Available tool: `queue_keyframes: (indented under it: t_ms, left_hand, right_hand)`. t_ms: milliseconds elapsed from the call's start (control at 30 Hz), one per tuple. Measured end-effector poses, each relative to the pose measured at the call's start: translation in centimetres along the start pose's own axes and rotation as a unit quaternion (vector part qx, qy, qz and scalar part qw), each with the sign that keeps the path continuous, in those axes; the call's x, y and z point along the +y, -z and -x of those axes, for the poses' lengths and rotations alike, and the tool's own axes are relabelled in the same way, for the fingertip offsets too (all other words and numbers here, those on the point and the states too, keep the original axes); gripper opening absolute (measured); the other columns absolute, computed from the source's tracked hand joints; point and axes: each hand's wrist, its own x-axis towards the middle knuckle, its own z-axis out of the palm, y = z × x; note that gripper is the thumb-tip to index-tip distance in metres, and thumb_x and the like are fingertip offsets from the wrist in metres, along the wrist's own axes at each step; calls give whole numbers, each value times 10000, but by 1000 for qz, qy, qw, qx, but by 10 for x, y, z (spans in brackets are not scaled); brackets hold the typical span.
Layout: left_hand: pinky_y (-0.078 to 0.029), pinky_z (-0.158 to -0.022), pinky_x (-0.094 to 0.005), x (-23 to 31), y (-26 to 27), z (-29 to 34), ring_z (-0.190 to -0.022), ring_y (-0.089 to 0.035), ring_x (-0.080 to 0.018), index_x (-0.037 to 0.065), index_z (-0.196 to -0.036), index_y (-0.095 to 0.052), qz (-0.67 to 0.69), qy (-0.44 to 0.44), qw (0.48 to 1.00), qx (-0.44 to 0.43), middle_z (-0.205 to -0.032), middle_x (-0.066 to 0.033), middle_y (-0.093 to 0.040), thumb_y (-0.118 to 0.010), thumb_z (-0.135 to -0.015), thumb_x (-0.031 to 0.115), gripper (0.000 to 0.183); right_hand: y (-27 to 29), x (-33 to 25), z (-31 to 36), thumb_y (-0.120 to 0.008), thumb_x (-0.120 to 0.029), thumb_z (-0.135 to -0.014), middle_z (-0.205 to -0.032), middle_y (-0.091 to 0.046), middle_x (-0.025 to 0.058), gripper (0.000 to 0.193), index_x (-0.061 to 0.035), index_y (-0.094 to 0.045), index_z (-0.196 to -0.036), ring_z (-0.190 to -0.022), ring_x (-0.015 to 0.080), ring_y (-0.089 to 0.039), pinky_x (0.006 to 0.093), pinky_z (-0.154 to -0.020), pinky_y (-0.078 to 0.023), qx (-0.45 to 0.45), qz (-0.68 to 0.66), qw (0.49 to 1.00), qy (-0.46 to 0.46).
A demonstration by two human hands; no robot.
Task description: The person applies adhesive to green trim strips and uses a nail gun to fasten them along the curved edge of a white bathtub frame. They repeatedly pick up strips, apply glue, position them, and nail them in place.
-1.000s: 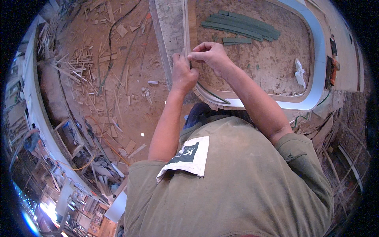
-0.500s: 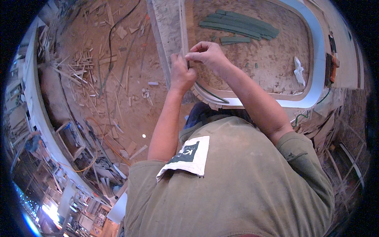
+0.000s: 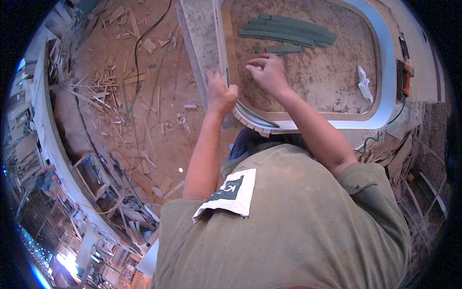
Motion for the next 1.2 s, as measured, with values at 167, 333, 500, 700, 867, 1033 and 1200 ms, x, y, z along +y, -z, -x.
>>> queue_keyframes:
  t_ms: [167,333,500,700,867,1033,1200]
  left_hand:
    - [-454,-997,-505,11,7,-2,-1099,-534,-502,-71,-1212,-559,3,34,999,-27,-1152,-297,-500,-586,-747,91,493]
    - [-454,-983,-508,1,0,-1,-1084,-530,-499,-77,-1193,-562,19,-3,1000,-3,-1130,-293,-500,-577,-748,86,474]
    - [-455,-967,-513,-4,-1,0,-1078,-532,-501,-84,-1156,-559,29,20,999,-20,-1138,-299,-495,-568,-750,84,440]
    - [-461,-962,-510,-4,-1,-2,-1086,-539,-505,-90,-1157,-551,31,40,998,-39,-1158,-303,-494,-562,-753,77,437]
    - [-464,-965,-514,8,7,-3,-1086,-547,-503,-86,-1178,-553,15,32,999,-37,-1159,-294,-503,-561,-754,70,452]
    - [-466,-973,-517,3,7,-4,-1082,-548,-502,-64,-1238,-554,10,16,999,-34,-1154,-289,-510,-562,-753,67,503]
    - [-455,-995,-515,2,9,-3,-1101,-535,-499,-45,-1268,-554,14,27,999,-32,-1144,-292,-510,-567,-748,64,532]
  right_hand:
    - [21,-12,29,-770,-185,-856,-951,-750,88,256,-11,-770,-1043,-882,155,-685,320,-837,-541,-277,-163,944,-68]
    - [23,2,44,-793,-133,-838,-978,-763,97,274,25,-757,-1058,-890,148,-689,306,-862,-535,-409,-310,837,-187]
    - [31,6,54,-812,-164,-784,-937,-781,110,252,-16,-788,-987,-850,183,-711,332,-837,-547,-429,-275,845,-163]
    - [20,-1,65,-801,-136,-814,-904,-772,119,242,21,-775,-996,-828,161,-703,314,-815,-554,-419,-236,862,-160]
    - [29,-19,71,-834,-210,-809,-994,-761,148,424,36,-727,-1137,-891,191,-709,333,-852,-562,-386,-240,875,-166]
    - [34,-47,90,-882,-292,-751,-1150,-705,221,688,31,-637,-1307,-1033,325,-701,391,-947,-541,-305,-112,946,-18]
    - [22,-43,91,-852,-292,-775,-1150,-700,211,648,35,-645,-1294,-1044,328,-693,393,-950,-530,-304,-142,939,-74]
